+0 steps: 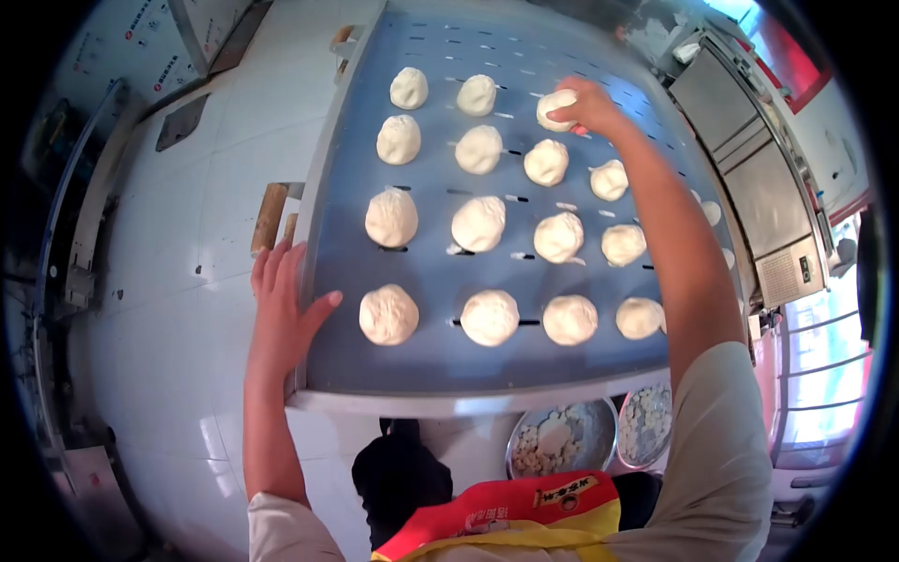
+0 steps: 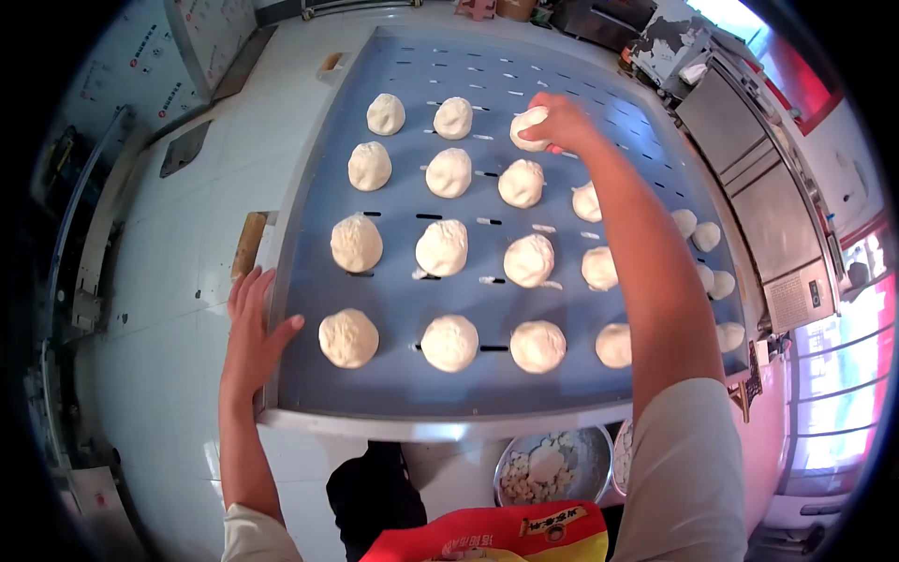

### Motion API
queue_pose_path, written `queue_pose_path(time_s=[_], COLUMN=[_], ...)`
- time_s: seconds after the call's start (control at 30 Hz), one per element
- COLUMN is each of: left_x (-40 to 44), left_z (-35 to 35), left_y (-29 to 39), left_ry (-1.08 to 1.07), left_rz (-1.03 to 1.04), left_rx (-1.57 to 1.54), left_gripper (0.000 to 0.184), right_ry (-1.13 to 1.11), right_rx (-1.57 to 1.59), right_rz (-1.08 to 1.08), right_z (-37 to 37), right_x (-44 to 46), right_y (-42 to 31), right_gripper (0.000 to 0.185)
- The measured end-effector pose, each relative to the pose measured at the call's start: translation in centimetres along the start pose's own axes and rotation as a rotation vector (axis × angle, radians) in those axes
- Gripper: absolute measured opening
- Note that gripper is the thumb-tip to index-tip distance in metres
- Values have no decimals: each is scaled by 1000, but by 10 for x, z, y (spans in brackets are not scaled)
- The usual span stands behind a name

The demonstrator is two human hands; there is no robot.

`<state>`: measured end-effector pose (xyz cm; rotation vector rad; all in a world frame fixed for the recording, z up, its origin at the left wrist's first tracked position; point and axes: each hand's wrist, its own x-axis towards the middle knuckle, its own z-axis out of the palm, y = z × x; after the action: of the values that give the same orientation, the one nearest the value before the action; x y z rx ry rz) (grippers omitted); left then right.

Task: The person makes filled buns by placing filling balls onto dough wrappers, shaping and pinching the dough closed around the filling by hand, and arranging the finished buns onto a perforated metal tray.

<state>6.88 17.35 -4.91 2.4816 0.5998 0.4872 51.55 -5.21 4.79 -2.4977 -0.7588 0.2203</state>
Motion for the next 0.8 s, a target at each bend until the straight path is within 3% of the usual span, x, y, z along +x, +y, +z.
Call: queue_pose_path(time_s=[0.3,0.4,0.5,0.8], left_x=[5,5,5,7], left_z=[1,3,3,2], left_y=[4,1,1,1], left_ry=[-67,-68,-70,-65], left_rz=[-48,-30,-23,1], left_rx=[47,44,35,59], left_gripper=[72,71,70,68], right_ry=[-8,3,-126,-292], right_rx=[-155,-313,-511,-666], right_rz=[-80,-402,-362,-394], right_z=[51,51,44,51], right_x=[80,86,84,103], right_y=[43,53,40,31], right_gripper=[53,57,58,50])
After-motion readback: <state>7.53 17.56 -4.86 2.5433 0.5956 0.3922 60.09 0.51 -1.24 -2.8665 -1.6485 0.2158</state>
